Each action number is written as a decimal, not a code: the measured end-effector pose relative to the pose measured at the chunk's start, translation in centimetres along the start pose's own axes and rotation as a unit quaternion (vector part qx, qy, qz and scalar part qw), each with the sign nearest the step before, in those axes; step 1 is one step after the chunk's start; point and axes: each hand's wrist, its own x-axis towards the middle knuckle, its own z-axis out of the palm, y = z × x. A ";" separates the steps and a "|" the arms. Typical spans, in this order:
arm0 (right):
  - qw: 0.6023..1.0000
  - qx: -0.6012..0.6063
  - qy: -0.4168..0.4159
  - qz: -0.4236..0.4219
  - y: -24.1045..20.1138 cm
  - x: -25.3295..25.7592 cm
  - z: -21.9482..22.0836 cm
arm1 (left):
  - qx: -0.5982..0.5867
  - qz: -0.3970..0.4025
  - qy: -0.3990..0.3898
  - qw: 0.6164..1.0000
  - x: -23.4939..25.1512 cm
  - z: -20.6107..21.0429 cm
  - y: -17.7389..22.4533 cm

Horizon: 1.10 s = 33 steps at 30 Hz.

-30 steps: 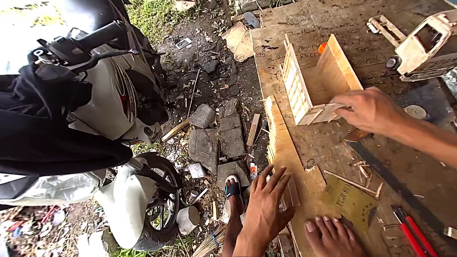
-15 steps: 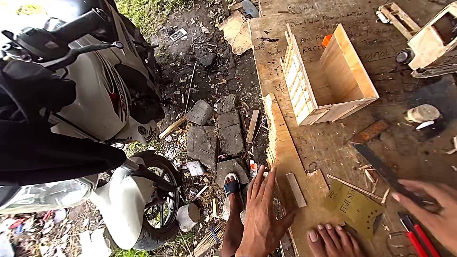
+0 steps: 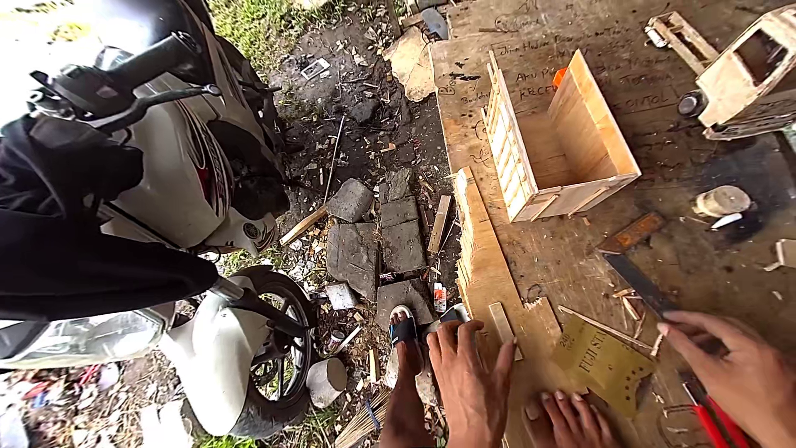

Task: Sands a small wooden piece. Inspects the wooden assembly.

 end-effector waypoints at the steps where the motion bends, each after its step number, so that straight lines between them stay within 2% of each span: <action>1: 1.000 -0.002 0.002 0.007 -0.4 0.3 0.0 | 0.021 -0.013 0.004 1.000 0.2 0.4 0.8; 4: 0.998 -0.023 -0.010 0.061 0.0 1.9 0.2 | 0.046 -0.037 0.013 0.998 0.5 1.3 2.2; 5: 0.998 -0.041 -0.007 0.039 2.8 3.4 0.7 | 0.039 -0.049 0.014 0.998 0.5 1.4 2.5; 6: 0.997 -0.055 0.022 -0.052 8.6 5.7 1.8 | 0.030 -0.062 0.015 0.997 0.4 1.6 2.6; 7: 0.977 -0.045 0.083 -0.193 16.3 9.3 3.5 | 0.020 -0.075 0.017 0.997 0.3 1.7 2.7; 8: 0.979 -0.022 0.080 -0.185 20.3 11.7 4.3 | 0.010 -0.083 0.018 0.996 0.2 1.8 2.6; 10: 0.994 -0.002 0.044 -0.097 22.0 13.3 4.4 | -0.007 -0.084 0.015 0.996 0.0 1.6 2.4; 12: 0.997 -0.004 0.035 -0.074 21.8 13.5 4.1 | -0.046 -0.092 0.001 0.995 -0.2 0.9 2.3; 14: 0.992 -0.010 0.044 -0.118 21.2 13.1 3.9 | -0.107 -0.102 -0.030 0.989 -0.3 -0.2 2.3; 16: 0.982 0.020 0.042 -0.182 18.8 11.8 3.4 | -0.168 -0.071 -0.049 0.982 0.0 -0.9 2.7; 17: 0.982 0.055 0.006 -0.181 16.7 10.6 3.0 | -0.190 -0.037 -0.057 0.979 0.5 -1.0 3.2; 19: 0.971 0.189 -0.120 -0.082 9.7 6.9 1.7 | -0.222 0.046 -0.062 0.972 2.1 -0.7 4.8; 21: 0.928 0.335 -0.162 0.033 5.1 5.4 1.7 | -0.244 0.116 -0.068 0.960 4.5 -0.2 6.9; 24: 0.845 0.507 -0.156 0.070 6.7 8.7 3.1 | -0.265 0.152 -0.085 0.949 7.9 0.2 9.1; 26: 0.807 0.564 -0.156 0.078 7.6 10.8 3.3 | -0.280 0.159 -0.095 0.942 9.7 0.3 9.6; 30: 0.759 0.614 -0.137 0.166 6.3 11.6 3.3 | -0.303 0.170 -0.117 0.930 11.8 0.8 9.6; 33: 0.749 0.619 -0.143 0.188 5.5 11.4 3.5 | -0.301 0.164 -0.131 0.930 12.7 0.2 9.7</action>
